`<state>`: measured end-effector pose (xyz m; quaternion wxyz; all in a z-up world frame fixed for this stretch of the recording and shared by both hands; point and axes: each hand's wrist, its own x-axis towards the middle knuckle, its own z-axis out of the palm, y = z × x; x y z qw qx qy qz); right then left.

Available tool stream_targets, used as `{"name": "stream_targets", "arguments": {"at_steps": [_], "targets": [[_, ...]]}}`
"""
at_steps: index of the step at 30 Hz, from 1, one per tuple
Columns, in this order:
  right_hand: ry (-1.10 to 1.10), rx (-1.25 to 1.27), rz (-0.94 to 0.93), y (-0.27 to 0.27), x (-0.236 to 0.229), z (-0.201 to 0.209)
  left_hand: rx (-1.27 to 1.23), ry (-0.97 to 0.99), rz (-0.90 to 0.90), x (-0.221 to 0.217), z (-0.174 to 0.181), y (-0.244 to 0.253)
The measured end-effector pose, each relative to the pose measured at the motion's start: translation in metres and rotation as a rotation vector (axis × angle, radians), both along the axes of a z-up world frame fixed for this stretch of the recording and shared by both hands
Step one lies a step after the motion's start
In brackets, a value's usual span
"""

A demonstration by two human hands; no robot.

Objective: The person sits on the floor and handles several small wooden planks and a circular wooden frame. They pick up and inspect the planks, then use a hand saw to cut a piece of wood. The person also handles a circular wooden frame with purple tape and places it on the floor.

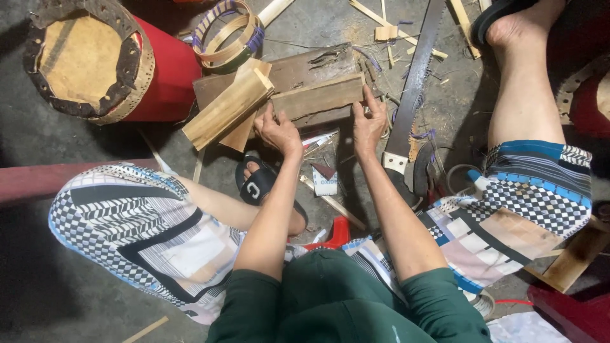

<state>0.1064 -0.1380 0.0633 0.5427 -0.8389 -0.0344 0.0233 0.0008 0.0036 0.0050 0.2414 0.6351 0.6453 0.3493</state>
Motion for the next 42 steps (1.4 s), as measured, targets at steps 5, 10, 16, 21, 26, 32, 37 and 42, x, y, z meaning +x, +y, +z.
{"name": "stream_targets", "arguments": {"at_steps": [5,10,16,21,26,32,37,42], "targets": [[-0.004,-0.004,0.017,-0.005,0.009,-0.031,-0.039,-0.014,0.017,0.0,-0.018,0.006],[-0.01,-0.003,0.024,-0.002,0.004,-0.004,-0.089,-0.026,0.024,0.001,-0.026,0.01],[-0.02,-0.009,0.033,-0.003,0.004,-0.002,-0.13,-0.029,0.054,0.002,-0.026,0.012],[0.023,-0.02,-0.019,-0.005,0.015,-0.038,-0.185,0.035,0.057,0.004,-0.013,0.007],[0.049,-0.027,-0.038,-0.005,0.008,-0.037,-0.208,0.061,0.08,0.004,-0.014,0.013],[0.07,-0.072,-0.013,-0.005,0.002,-0.016,-0.254,0.059,0.073,0.004,-0.014,0.015],[0.048,-0.067,0.034,-0.008,0.005,-0.019,-0.274,0.095,0.091,0.006,-0.005,0.019],[0.126,-0.028,0.021,-0.006,0.002,0.001,-0.347,0.061,0.098,0.008,-0.015,0.023]]}}
